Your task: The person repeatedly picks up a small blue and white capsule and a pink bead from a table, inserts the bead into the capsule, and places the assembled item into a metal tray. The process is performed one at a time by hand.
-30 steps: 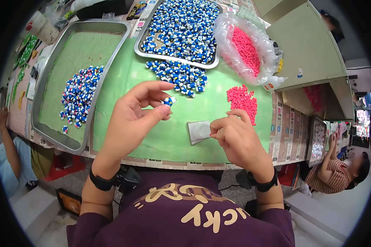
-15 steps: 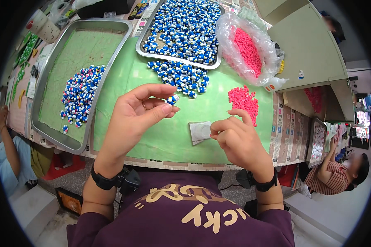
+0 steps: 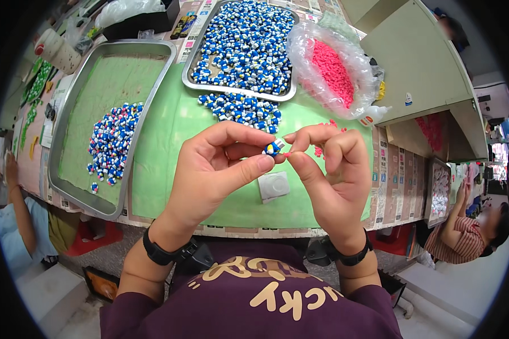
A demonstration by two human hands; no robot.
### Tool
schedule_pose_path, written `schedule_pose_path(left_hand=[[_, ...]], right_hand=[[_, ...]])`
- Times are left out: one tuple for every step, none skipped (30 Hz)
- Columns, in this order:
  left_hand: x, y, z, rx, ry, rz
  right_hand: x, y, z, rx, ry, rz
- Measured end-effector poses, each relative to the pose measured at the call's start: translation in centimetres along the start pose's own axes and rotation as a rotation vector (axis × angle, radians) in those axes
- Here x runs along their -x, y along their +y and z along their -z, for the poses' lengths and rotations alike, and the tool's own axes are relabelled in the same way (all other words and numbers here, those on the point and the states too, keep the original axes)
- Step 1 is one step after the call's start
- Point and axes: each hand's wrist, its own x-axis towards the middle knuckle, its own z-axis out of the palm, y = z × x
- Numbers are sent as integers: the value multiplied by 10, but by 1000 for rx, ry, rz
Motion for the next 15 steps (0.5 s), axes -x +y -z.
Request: schedule_pose_path(left_hand=[[0,-1,0,-6,6,-30],[0,-1,0,-21,3,-39],[0,-1,0,-35,0,-48],[0,-1,0,-50,-3,-56],[0,-2,0,-53,-9,-72],[1,-2,-1,-56,-16,-88],[1,-2,-1,-59,-23,-104],[1,-2,-2,-65,-23,-107],[1,-3,-2,-72,-23,-110],[1,-3,-2,-78,-24,-113],[2,-4,-3,-114,-18,-140],[3,-5,-2,-149,-12,-168],[3,-6,-2,-185,-5,-195],[4,-6,-3,-226,1,-232],[4,-6,-3,-267,7,-270]], right_hand=[[0,1,-2,-7,5,-5],[1,0,-4,-16,8,-13],[1,0,-5,-24,11,-20],[1,1,-5,-12,13,-7],[2,1,-5,1,13,8],[2,1,-5,13,13,22],[2,1,-6,9,15,14],[2,0,-6,8,18,6],[2,0,-6,8,21,-2],[3,-1,-7,43,18,7],[3,-2,-7,77,15,16],[3,-2,-8,110,11,26],[3,-1,-8,116,15,44],[4,0,-9,123,19,63],[5,2,-9,129,23,82]])
